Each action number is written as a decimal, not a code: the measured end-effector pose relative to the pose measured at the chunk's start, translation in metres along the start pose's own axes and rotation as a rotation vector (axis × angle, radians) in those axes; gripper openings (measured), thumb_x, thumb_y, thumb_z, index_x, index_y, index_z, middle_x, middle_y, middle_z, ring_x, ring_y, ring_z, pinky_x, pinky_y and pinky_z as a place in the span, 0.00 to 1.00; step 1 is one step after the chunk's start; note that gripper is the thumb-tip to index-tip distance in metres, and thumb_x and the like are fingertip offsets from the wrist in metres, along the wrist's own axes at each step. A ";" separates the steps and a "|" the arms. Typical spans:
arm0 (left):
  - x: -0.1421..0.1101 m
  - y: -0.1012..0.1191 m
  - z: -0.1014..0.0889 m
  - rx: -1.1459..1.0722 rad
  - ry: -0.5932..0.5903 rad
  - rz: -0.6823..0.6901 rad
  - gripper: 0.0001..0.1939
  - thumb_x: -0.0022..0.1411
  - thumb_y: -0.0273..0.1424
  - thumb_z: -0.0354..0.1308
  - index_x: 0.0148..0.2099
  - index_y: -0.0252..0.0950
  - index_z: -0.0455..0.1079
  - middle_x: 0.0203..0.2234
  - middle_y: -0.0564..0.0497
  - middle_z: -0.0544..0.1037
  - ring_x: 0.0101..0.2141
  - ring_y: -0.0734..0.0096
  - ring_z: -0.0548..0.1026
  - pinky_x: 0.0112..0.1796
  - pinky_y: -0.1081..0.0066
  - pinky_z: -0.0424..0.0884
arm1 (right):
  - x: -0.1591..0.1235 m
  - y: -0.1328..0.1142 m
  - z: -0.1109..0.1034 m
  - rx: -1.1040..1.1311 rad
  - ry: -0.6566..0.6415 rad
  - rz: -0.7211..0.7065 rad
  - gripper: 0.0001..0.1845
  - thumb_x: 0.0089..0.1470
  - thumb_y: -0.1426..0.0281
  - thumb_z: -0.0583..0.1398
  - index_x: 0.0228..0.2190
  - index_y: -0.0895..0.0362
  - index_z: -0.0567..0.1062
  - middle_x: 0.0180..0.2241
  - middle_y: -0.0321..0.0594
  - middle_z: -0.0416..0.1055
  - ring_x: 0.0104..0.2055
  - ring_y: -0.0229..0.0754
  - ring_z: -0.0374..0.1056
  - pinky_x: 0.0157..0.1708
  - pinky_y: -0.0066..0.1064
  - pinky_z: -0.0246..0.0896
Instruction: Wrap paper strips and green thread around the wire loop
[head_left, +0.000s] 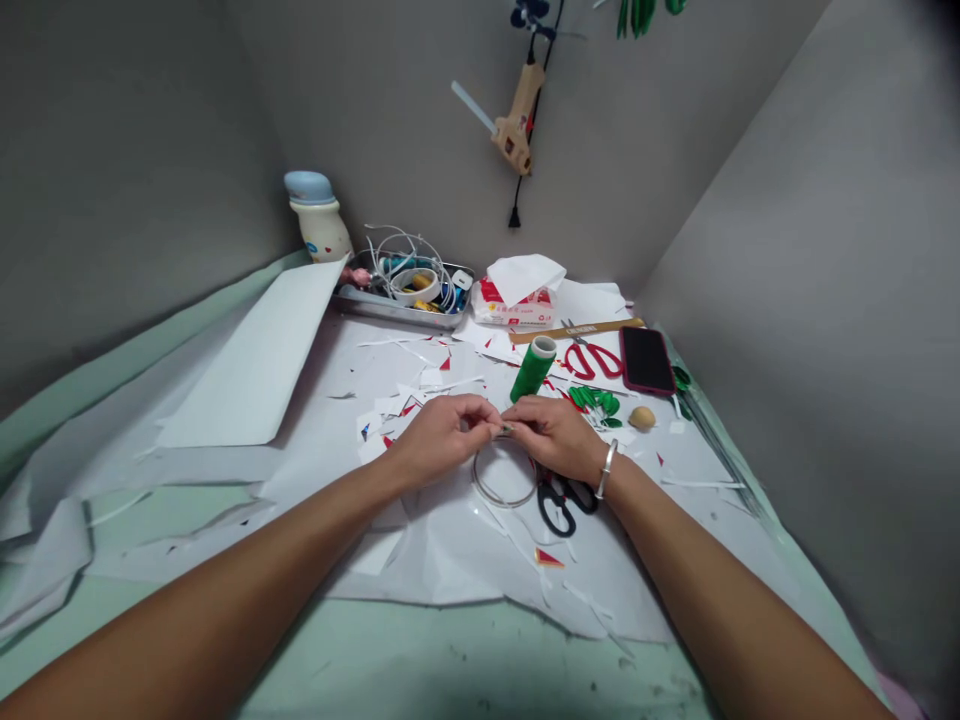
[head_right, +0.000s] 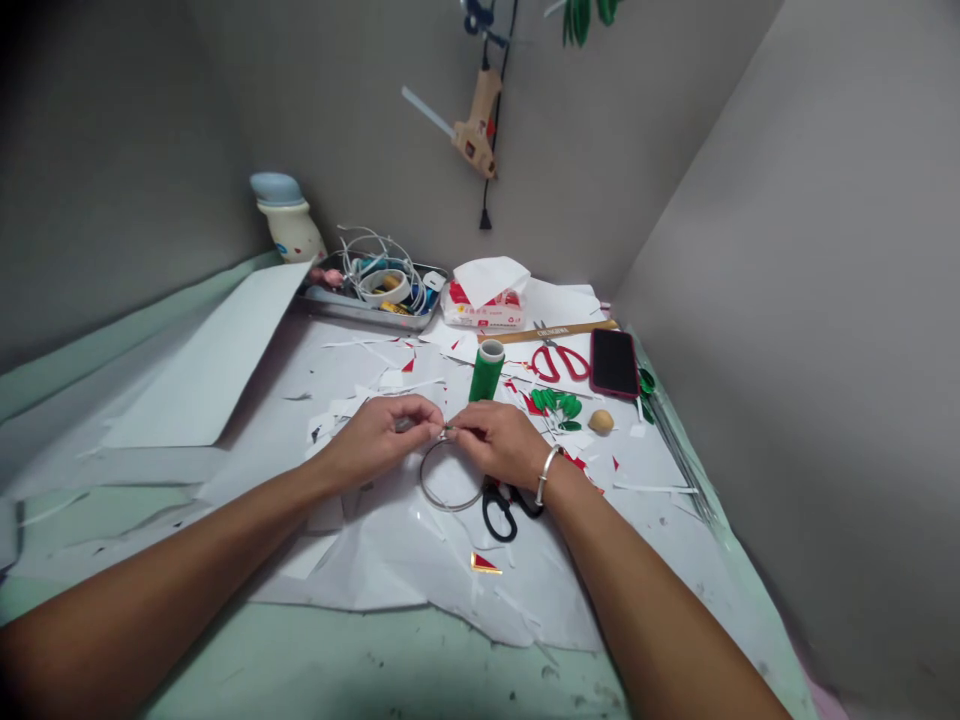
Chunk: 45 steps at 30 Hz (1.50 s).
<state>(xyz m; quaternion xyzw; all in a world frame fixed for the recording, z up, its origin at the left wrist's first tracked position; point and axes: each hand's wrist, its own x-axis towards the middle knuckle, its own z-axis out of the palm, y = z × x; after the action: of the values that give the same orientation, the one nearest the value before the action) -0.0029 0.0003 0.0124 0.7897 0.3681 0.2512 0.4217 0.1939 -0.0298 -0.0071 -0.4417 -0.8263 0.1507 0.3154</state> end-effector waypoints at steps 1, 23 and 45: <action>0.001 -0.001 0.000 -0.006 0.023 -0.002 0.08 0.55 0.30 0.52 0.33 0.35 0.73 0.29 0.52 0.77 0.31 0.71 0.71 0.33 0.72 0.65 | 0.000 -0.003 -0.001 -0.013 -0.036 -0.020 0.08 0.56 0.75 0.57 0.31 0.57 0.77 0.27 0.37 0.72 0.31 0.37 0.66 0.33 0.28 0.60; 0.001 -0.002 -0.001 0.042 0.139 -0.018 0.08 0.57 0.30 0.52 0.34 0.36 0.72 0.29 0.52 0.77 0.31 0.70 0.72 0.35 0.71 0.65 | -0.001 -0.012 0.009 0.006 0.031 -0.061 0.08 0.55 0.74 0.58 0.30 0.57 0.77 0.26 0.37 0.73 0.30 0.36 0.67 0.33 0.28 0.61; -0.004 -0.004 0.006 0.164 0.094 0.069 0.07 0.57 0.28 0.52 0.32 0.36 0.72 0.31 0.50 0.76 0.33 0.68 0.71 0.36 0.69 0.66 | -0.002 -0.014 0.004 -0.082 0.180 -0.088 0.08 0.58 0.72 0.56 0.31 0.56 0.76 0.26 0.38 0.71 0.30 0.39 0.64 0.33 0.31 0.60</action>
<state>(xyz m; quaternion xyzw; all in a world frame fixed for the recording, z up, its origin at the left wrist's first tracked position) -0.0022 -0.0039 0.0054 0.8212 0.3791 0.2713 0.3292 0.1832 -0.0392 -0.0031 -0.4292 -0.8186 0.0626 0.3766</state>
